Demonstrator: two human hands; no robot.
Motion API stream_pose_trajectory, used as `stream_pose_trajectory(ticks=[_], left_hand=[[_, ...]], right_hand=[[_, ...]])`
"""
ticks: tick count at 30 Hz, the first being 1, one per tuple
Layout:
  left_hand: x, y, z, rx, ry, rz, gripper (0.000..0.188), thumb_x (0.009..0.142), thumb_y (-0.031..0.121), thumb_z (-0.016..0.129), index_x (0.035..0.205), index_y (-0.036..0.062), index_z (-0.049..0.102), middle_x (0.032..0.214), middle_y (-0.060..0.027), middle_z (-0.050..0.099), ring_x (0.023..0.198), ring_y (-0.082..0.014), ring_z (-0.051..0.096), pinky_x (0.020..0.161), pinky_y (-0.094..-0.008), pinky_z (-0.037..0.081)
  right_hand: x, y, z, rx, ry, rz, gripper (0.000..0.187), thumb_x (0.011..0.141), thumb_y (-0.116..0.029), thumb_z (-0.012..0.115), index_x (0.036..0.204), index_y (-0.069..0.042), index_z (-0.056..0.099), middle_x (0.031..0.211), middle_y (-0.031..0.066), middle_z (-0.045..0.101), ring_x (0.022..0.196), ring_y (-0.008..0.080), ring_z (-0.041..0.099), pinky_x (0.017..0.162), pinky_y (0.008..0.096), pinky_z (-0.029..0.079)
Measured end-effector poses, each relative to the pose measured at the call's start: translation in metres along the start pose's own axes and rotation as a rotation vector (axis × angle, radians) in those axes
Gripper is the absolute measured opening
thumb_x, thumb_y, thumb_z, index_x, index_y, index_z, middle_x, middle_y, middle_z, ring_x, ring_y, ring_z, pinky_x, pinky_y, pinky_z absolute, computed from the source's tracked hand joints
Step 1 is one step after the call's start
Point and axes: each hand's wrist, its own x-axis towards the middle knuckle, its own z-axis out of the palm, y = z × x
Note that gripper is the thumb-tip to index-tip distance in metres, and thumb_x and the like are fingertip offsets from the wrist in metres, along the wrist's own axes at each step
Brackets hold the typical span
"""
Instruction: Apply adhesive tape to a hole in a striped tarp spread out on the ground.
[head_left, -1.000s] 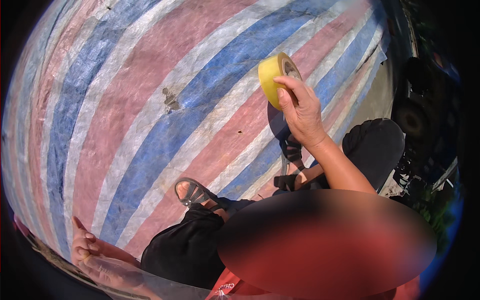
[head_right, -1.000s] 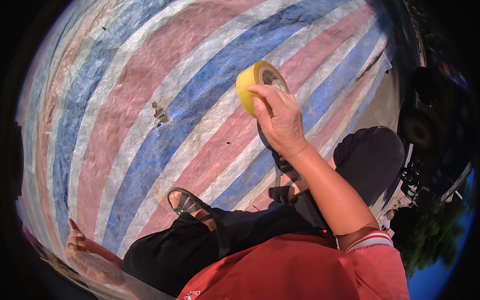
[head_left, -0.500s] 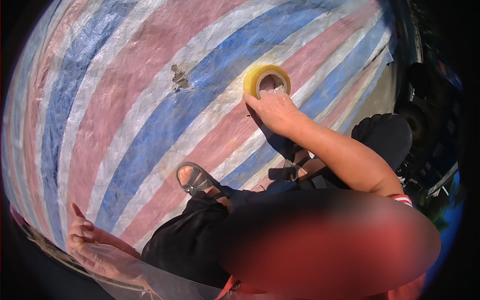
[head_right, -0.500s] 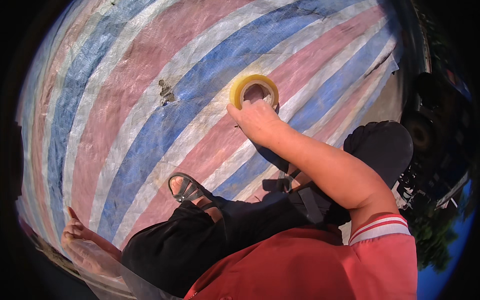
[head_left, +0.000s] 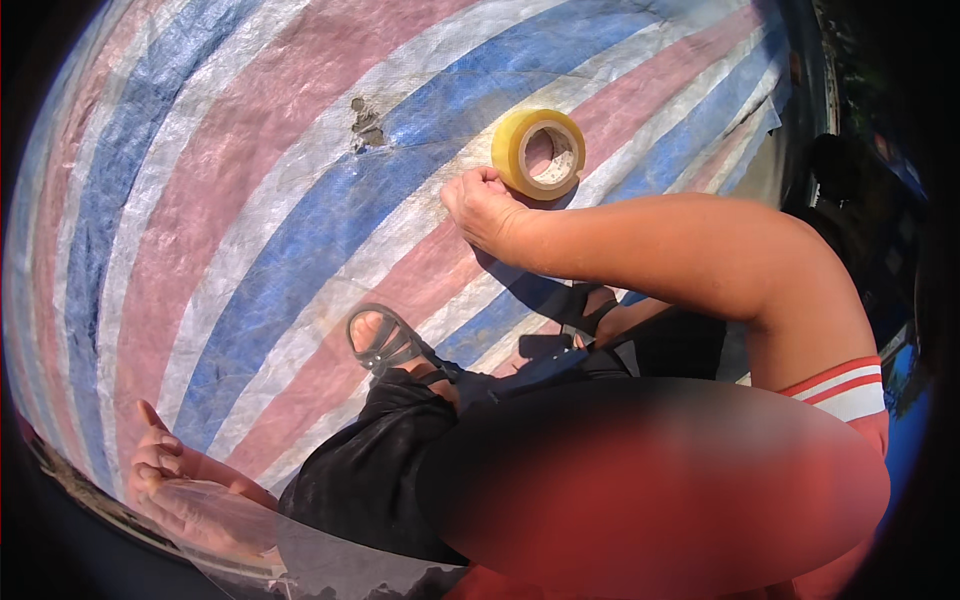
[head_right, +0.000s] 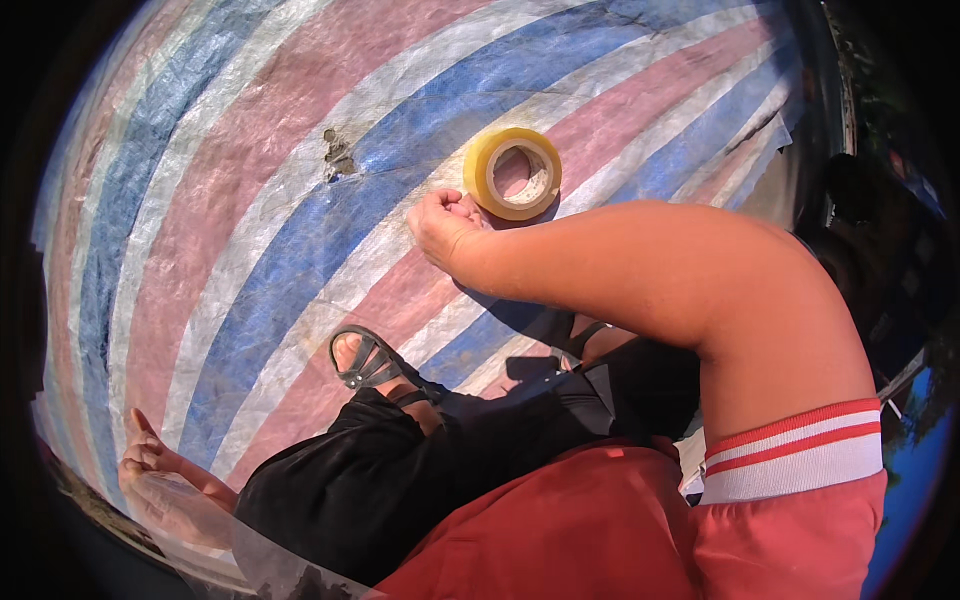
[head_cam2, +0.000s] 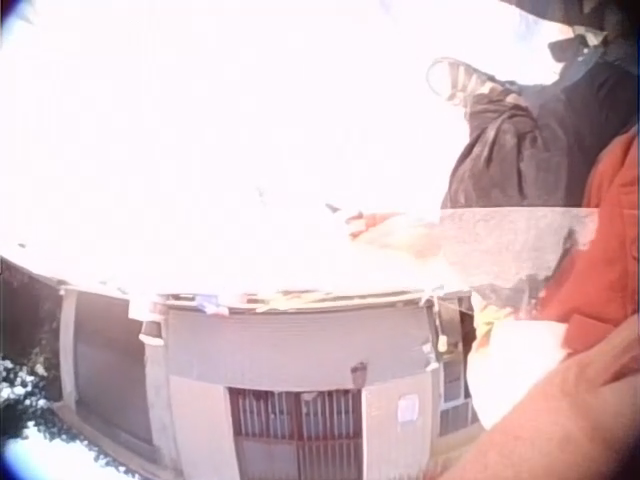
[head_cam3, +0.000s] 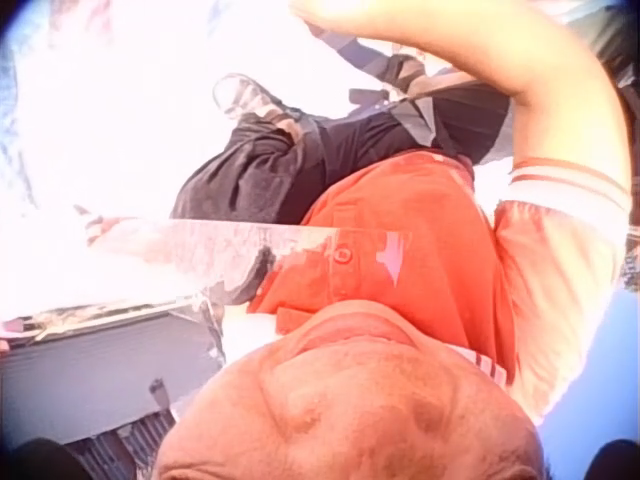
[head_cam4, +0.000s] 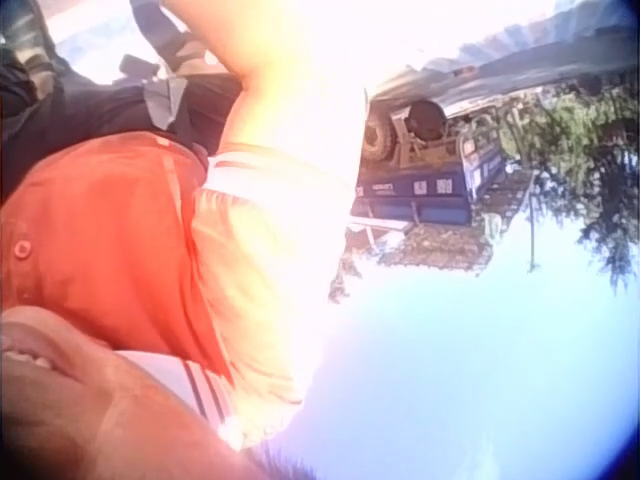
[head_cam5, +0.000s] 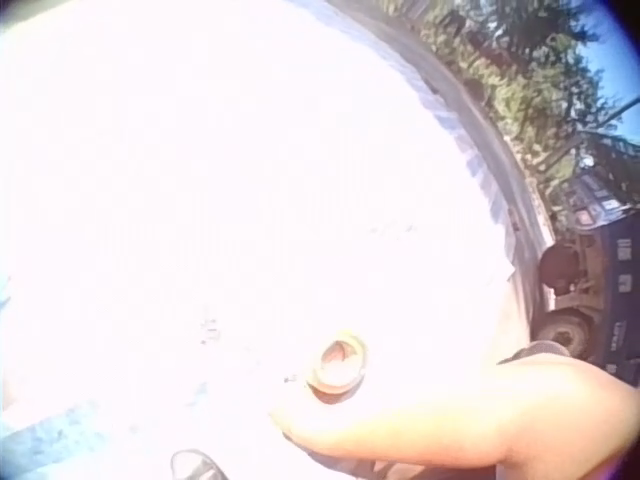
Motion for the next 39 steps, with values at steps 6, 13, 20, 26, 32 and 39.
stream_pose_trajectory(ticks=[6,13,20,26,32,39], left_hand=[[-0.003,-0.012,0.005,-0.022,0.021,-0.003,0.041,0.076,0.027,0.078,0.105,0.0121,0.054,0.095,0.0006,0.050,0.099,-0.0176,0.055,0.121,-0.0601,0.023],[0.008,0.010,0.007,0.000,0.154,-0.082,0.005,0.095,0.010,0.051,0.094,0.0055,0.051,0.085,-0.0042,0.048,0.083,-0.0181,0.049,0.120,-0.0584,0.026],[0.018,-0.010,0.014,-0.225,0.013,-0.070,0.011,0.097,0.016,0.055,0.100,0.0052,0.053,0.089,-0.0051,0.049,0.087,-0.0172,0.051,0.121,-0.0561,0.024],[0.038,0.008,0.039,-0.008,-0.059,-0.112,0.012,0.097,0.014,0.059,0.091,0.0041,0.056,0.076,-0.0019,0.052,0.074,-0.0132,0.050,0.112,-0.0515,0.034],[0.119,-0.039,0.104,0.095,-0.403,-0.121,0.019,0.091,0.017,0.072,0.094,-0.0006,0.066,0.080,-0.0047,0.065,0.079,-0.0129,0.058,0.074,-0.0261,0.047],[0.194,-0.090,0.225,0.656,-0.842,0.412,0.013,0.091,0.026,0.069,0.093,0.0133,0.070,0.083,-0.0020,0.072,0.087,-0.0216,0.066,0.095,-0.0410,0.042]], right_hand=[[-0.023,0.003,-0.043,0.776,0.267,0.176,0.022,0.084,-0.018,0.065,0.104,-0.008,0.063,0.095,0.0122,0.058,0.088,0.0296,0.061,0.073,0.0400,0.048],[-0.163,0.049,-0.135,1.958,1.021,-0.058,0.053,0.074,-0.023,0.088,0.118,-0.009,0.063,0.123,0.0154,0.058,0.111,0.0323,0.059,0.085,0.0389,0.055],[-0.135,0.024,-0.193,1.751,1.835,0.167,0.024,0.079,-0.018,0.078,0.101,-0.008,0.072,0.092,0.0092,0.069,0.077,0.0206,0.062,0.067,0.0281,0.052],[-0.144,0.032,-0.130,2.438,1.193,0.286,0.034,0.093,-0.008,0.069,0.122,0.001,0.055,0.105,0.0124,0.068,0.094,0.0199,0.069,0.080,0.0304,0.056],[-0.080,0.009,-0.064,2.846,1.084,0.912,0.027,0.098,-0.022,0.065,0.112,-0.001,0.056,0.104,0.0106,0.067,0.094,0.0166,0.067,0.076,0.0286,0.058],[-0.004,-0.048,-0.008,2.934,1.050,1.272,0.024,0.097,-0.025,0.068,0.105,-0.004,0.061,0.095,0.0010,0.065,0.077,0.0062,0.057,0.067,0.0208,0.050]])
